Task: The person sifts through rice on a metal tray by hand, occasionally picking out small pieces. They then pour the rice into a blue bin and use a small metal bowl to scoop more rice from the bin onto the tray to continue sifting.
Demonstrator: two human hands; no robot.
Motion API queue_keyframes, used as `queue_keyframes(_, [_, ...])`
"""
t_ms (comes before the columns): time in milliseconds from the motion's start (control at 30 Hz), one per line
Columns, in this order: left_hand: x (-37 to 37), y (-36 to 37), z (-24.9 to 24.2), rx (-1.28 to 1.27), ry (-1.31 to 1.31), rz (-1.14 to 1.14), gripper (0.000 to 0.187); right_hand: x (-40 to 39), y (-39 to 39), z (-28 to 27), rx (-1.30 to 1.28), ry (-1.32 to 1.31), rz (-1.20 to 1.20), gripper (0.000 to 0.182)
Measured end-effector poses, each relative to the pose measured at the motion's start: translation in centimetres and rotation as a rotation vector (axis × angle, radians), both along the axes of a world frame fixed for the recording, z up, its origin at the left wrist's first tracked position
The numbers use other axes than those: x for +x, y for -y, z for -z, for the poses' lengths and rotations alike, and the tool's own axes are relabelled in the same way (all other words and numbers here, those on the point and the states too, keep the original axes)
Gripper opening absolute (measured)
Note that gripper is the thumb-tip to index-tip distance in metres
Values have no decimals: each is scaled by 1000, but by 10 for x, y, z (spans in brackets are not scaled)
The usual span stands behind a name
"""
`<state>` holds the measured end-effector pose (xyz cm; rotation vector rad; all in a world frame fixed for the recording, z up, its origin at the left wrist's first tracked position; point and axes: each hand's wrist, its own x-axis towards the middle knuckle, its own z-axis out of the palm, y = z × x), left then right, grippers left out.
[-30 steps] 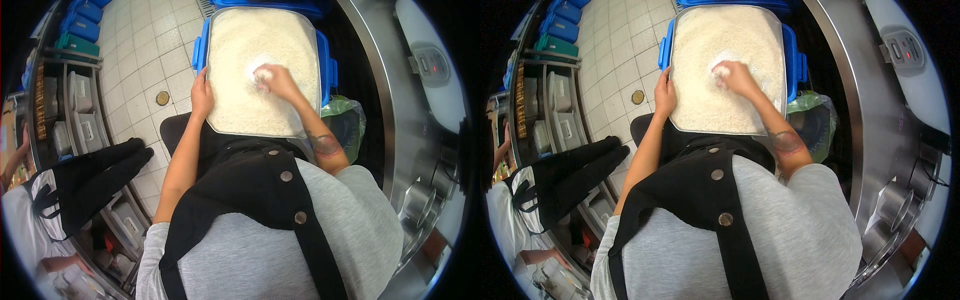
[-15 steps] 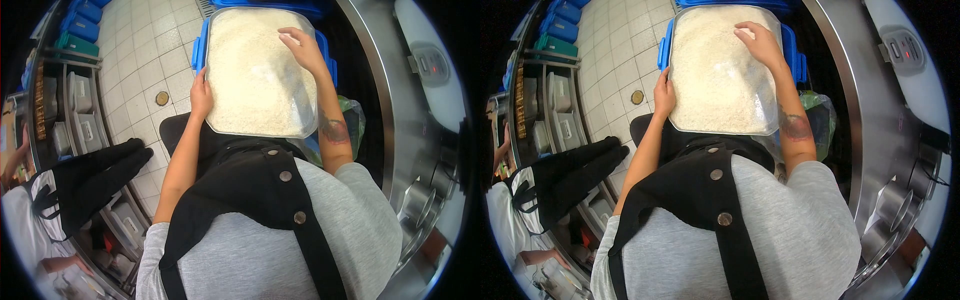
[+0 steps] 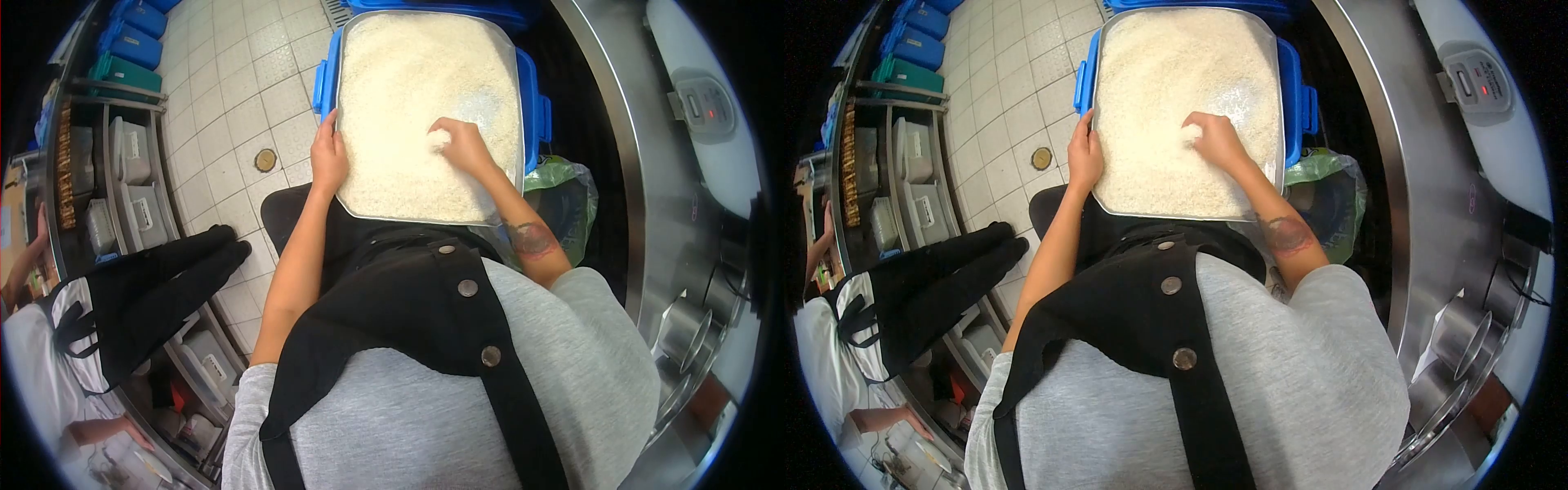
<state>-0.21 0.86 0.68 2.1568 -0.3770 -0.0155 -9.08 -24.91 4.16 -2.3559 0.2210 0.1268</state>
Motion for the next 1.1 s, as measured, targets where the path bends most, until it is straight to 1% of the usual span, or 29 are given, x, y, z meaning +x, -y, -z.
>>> queue_keyframes(33, [1,-1,0,0,16,7,41,3,-1,-9,24,84,34,28])
queue_keyframes(67, [1,-1,1,2,17,5,41,11,1,-21,26,85,32,28])
queue_keyframes(133, [2,-2,4,-15,14,20,42,33,6,-61,318,-257,222,29])
queue_keyframes(167, [1,-2,4,-15,14,23,42,40,12,-68,318,-257,225,29])
queue_keyframes(233, [3,-1,4,6,10,13,42,57,27,-77,150,-48,-5,30])
queue_keyframes(267, [3,0,5,6,11,13,42,66,37,-79,149,-47,-5,30])
queue_keyframes(333, [2,-1,5,-17,33,19,41,88,56,-77,330,-24,-239,35])
queue_keyframes(367, [2,-2,4,-15,34,12,41,103,67,-70,332,-24,-245,35])
queue_keyframes(433, [0,-1,0,-17,8,18,42,128,83,-49,-16,88,-214,36])
queue_keyframes(467, [0,-1,0,-17,7,19,42,133,84,-38,-15,87,-212,36])
queue_keyframes(533, [1,0,0,-3,20,10,41,144,80,-18,-318,103,68,40])
queue_keyframes(567, [0,0,-1,-2,22,11,41,144,79,3,-302,140,64,46])
queue_keyframes(600, [0,0,-1,0,20,5,41,134,65,13,-301,142,64,46])
queue_keyframes(667, [0,0,-1,3,17,-3,41,101,20,16,-717,327,171,52])
queue_keyframes(733, [0,0,-1,-8,31,3,41,77,2,13,-506,220,75,49])
queue_keyframes(767, [0,-1,0,-7,27,3,41,66,-3,14,-505,216,75,49])
queue_keyframes(833, [0,-1,0,-9,-27,-1,42,48,-6,17,-261,133,-187,44])
queue_keyframes(867, [0,0,-1,-11,-28,2,42,45,-3,15,-262,131,-184,44])
queue_keyframes(933, [0,-1,0,-11,3,9,41,44,3,0,-13,-66,-218,40])
queue_keyframes(967, [0,-1,0,-11,5,8,41,46,6,-10,-14,-65,-218,40])
queue_keyframes(1067, [0,-2,2,-19,36,13,41,60,15,-59,471,-159,194,35])
queue_keyframes(1100, [0,-2,3,-16,26,10,41,64,18,-75,469,-160,195,35])
